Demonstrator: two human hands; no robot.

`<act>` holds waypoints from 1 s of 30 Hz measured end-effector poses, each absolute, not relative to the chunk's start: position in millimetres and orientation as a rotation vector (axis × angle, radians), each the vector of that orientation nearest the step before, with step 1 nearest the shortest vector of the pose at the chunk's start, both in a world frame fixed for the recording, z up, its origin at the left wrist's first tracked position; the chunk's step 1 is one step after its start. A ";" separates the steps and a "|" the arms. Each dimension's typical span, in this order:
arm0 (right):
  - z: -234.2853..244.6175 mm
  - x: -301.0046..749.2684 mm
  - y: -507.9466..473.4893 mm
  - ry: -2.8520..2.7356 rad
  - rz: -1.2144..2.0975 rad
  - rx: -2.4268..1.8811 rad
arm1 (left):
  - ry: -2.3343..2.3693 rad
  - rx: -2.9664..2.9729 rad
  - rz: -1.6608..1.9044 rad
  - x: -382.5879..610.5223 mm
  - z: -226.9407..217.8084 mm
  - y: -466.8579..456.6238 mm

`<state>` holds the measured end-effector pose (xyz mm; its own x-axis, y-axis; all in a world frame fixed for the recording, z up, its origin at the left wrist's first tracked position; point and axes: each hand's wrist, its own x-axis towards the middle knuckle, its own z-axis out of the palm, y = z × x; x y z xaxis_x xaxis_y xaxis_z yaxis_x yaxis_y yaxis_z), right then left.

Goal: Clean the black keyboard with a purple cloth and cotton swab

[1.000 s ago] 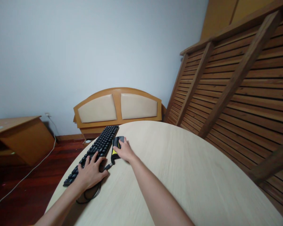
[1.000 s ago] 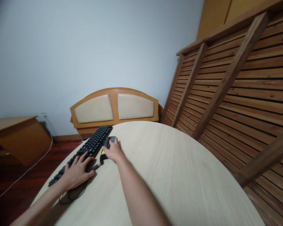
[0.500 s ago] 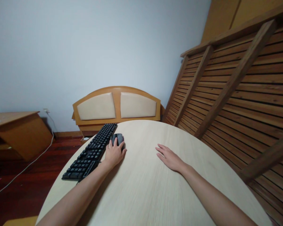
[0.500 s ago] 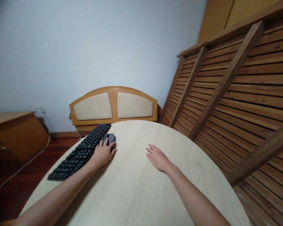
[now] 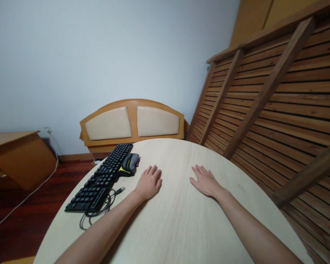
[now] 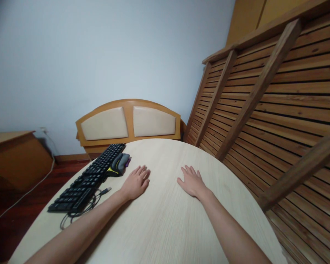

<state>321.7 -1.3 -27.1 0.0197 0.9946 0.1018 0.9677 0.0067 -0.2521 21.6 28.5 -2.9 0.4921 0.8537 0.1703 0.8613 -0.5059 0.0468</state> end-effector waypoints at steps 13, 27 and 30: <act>-24.4 305.6 4.7 -2.188 0.157 -1.867 | -1.487 -2.965 -0.269 18.8 -8.5 30.0; -18.3 300.6 0.2 -2.205 0.180 -1.922 | -1.476 -2.953 -0.253 20.1 -6.6 29.0; -17.5 300.0 -0.5 -2.206 0.188 -1.923 | -1.477 -2.947 -0.242 20.1 -6.8 28.9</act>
